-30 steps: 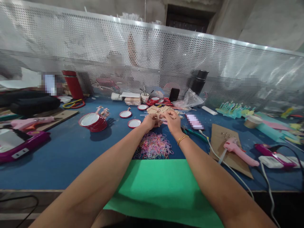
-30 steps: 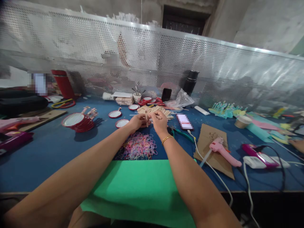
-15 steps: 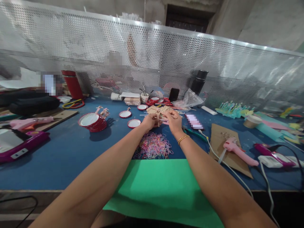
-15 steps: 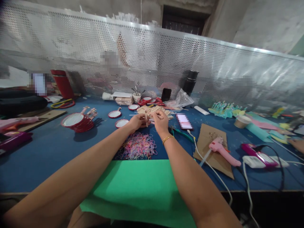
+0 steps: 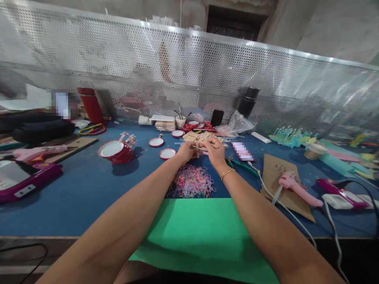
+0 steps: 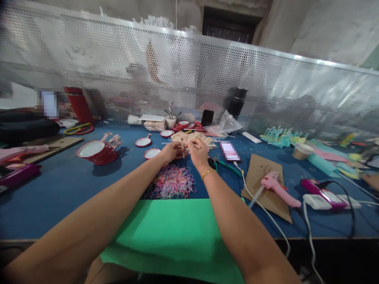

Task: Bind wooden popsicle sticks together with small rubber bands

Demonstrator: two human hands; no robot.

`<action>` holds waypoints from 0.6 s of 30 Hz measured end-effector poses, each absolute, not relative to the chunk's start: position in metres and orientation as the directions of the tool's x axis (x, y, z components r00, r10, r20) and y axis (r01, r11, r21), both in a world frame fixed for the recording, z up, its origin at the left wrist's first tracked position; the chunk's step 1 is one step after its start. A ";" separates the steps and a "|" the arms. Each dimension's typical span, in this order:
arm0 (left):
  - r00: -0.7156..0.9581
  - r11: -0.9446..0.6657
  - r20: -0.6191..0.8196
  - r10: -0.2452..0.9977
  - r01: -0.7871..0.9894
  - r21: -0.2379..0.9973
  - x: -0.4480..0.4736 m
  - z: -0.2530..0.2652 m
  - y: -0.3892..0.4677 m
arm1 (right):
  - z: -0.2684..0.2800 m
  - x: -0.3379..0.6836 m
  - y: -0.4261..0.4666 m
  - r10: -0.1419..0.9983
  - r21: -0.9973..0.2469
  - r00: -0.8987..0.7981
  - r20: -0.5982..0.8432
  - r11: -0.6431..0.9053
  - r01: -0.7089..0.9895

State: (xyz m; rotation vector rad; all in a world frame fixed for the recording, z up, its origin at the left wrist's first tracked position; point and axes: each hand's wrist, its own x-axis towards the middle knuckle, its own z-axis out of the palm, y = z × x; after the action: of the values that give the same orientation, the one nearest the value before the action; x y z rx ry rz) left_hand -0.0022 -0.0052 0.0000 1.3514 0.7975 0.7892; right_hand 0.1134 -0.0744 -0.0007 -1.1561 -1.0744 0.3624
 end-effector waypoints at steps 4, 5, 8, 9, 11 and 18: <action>0.519 0.068 -0.036 0.854 -0.042 0.997 -0.002 0.000 -0.005 | 0.001 0.113 -0.075 0.722 -0.886 0.514 0.463 0.390 0.250; 0.518 0.073 -0.044 0.854 -0.035 0.997 -0.002 0.000 -0.005 | 0.000 0.113 -0.074 0.730 -0.895 0.518 0.445 0.383 0.229; 0.520 0.083 -0.058 0.852 -0.025 0.996 -0.002 0.001 -0.005 | -0.002 0.114 -0.073 0.729 -0.887 0.506 0.460 0.397 0.234; 0.519 0.083 -0.056 0.853 -0.029 0.996 -0.002 0.001 -0.005 | -0.002 0.114 -0.073 0.724 -0.878 0.497 0.478 0.407 0.252; 0.514 0.081 -0.050 0.856 -0.038 0.996 -0.002 0.001 -0.005 | -0.004 0.115 -0.072 0.725 -0.870 0.482 0.492 0.416 0.264; 0.509 0.084 -0.062 0.859 -0.021 0.996 -0.002 0.001 -0.005 | -0.002 0.116 -0.073 0.736 -0.896 0.514 0.441 0.389 0.213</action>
State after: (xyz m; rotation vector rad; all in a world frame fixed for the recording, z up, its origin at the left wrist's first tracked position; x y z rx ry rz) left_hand -0.0023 -0.0046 0.0009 1.3304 0.8169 0.7792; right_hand 0.1159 -0.0732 -0.0020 -1.1599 -1.0173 0.4175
